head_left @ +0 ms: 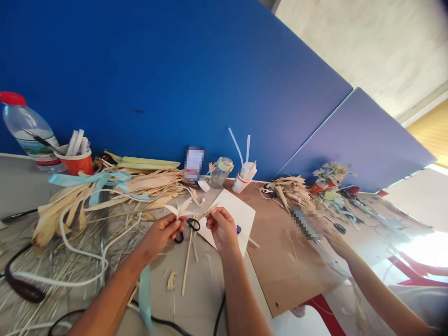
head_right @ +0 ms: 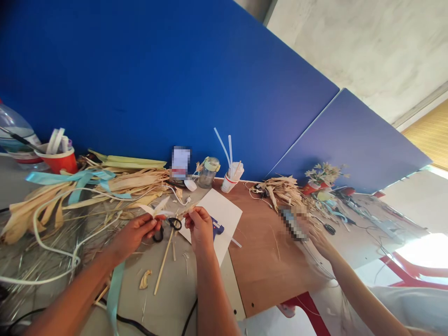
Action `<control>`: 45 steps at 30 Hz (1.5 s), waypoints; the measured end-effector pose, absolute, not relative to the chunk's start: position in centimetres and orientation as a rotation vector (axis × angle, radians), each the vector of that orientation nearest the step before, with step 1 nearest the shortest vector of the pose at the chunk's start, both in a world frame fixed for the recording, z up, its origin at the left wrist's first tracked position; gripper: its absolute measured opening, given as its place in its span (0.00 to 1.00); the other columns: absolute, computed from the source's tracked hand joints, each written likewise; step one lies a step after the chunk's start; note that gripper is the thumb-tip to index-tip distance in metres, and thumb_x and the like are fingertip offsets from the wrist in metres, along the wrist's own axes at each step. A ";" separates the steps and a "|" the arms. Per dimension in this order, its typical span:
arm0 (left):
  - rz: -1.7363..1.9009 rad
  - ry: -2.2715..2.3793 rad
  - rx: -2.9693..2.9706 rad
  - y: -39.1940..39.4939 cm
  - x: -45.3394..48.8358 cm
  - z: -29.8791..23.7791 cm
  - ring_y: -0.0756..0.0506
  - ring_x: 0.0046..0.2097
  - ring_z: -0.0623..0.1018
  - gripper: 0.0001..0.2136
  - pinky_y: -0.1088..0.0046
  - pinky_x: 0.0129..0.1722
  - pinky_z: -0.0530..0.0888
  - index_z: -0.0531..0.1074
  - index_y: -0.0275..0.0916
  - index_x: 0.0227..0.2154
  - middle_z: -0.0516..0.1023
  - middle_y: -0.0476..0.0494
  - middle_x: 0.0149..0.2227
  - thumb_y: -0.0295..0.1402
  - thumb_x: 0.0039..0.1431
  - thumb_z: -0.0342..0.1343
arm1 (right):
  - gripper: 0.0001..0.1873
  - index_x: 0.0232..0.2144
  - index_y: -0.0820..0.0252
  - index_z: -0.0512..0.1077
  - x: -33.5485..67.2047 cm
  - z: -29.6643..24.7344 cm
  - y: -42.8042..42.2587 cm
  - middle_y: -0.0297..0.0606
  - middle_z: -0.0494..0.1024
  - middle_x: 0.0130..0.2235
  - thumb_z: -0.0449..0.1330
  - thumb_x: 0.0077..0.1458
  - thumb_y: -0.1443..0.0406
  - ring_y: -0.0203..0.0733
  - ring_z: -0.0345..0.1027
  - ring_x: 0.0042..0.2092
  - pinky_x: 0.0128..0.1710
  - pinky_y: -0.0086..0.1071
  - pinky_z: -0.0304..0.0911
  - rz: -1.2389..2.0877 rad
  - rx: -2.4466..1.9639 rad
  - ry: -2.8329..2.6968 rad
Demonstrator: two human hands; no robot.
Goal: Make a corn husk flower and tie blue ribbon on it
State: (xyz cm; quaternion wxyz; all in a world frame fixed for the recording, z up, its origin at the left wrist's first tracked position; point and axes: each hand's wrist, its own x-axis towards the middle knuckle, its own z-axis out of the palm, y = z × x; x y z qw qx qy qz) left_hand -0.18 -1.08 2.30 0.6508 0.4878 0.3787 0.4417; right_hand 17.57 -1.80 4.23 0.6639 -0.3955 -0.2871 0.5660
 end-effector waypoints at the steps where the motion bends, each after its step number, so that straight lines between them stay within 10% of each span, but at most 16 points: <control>1: 1.007 0.820 1.049 -1.2 -0.3 2.4 0.52 0.24 0.62 0.12 0.75 0.26 0.61 0.74 0.35 0.31 0.68 0.51 0.23 0.40 0.49 0.60 | 0.09 0.20 0.61 0.69 17.5 4.2 -1.8 0.30 0.72 0.20 0.66 0.40 0.65 0.28 0.57 0.20 0.21 0.25 0.51 1.281 -0.897 -0.651; 9: 0.966 0.586 0.682 -1.6 -1.2 3.6 0.52 0.30 0.65 0.16 0.75 0.32 0.66 0.75 0.36 0.42 0.68 0.47 0.32 0.35 0.50 0.61 | 0.09 0.20 0.61 0.68 17.4 4.3 -1.9 0.30 0.73 0.21 0.65 0.40 0.65 0.28 0.57 0.20 0.21 0.24 0.51 1.270 -0.900 -0.635; 20: 0.885 0.663 1.065 -1.7 -1.2 3.5 0.53 0.24 0.58 0.15 0.75 0.23 0.53 0.70 0.36 0.31 0.64 0.51 0.22 0.45 0.51 0.59 | 0.08 0.21 0.60 0.67 17.3 4.1 -1.8 0.30 0.73 0.22 0.64 0.41 0.66 0.29 0.57 0.20 0.21 0.25 0.52 1.248 -0.907 -0.673; 45: 0.908 0.728 1.103 -1.5 -0.6 2.7 0.50 0.27 0.66 0.16 0.71 0.31 0.63 0.74 0.34 0.26 0.70 0.46 0.25 0.45 0.50 0.59 | 0.06 0.20 0.59 0.67 16.8 4.5 -2.2 0.30 0.72 0.22 0.63 0.42 0.66 0.29 0.56 0.20 0.21 0.26 0.51 1.261 -0.912 -0.666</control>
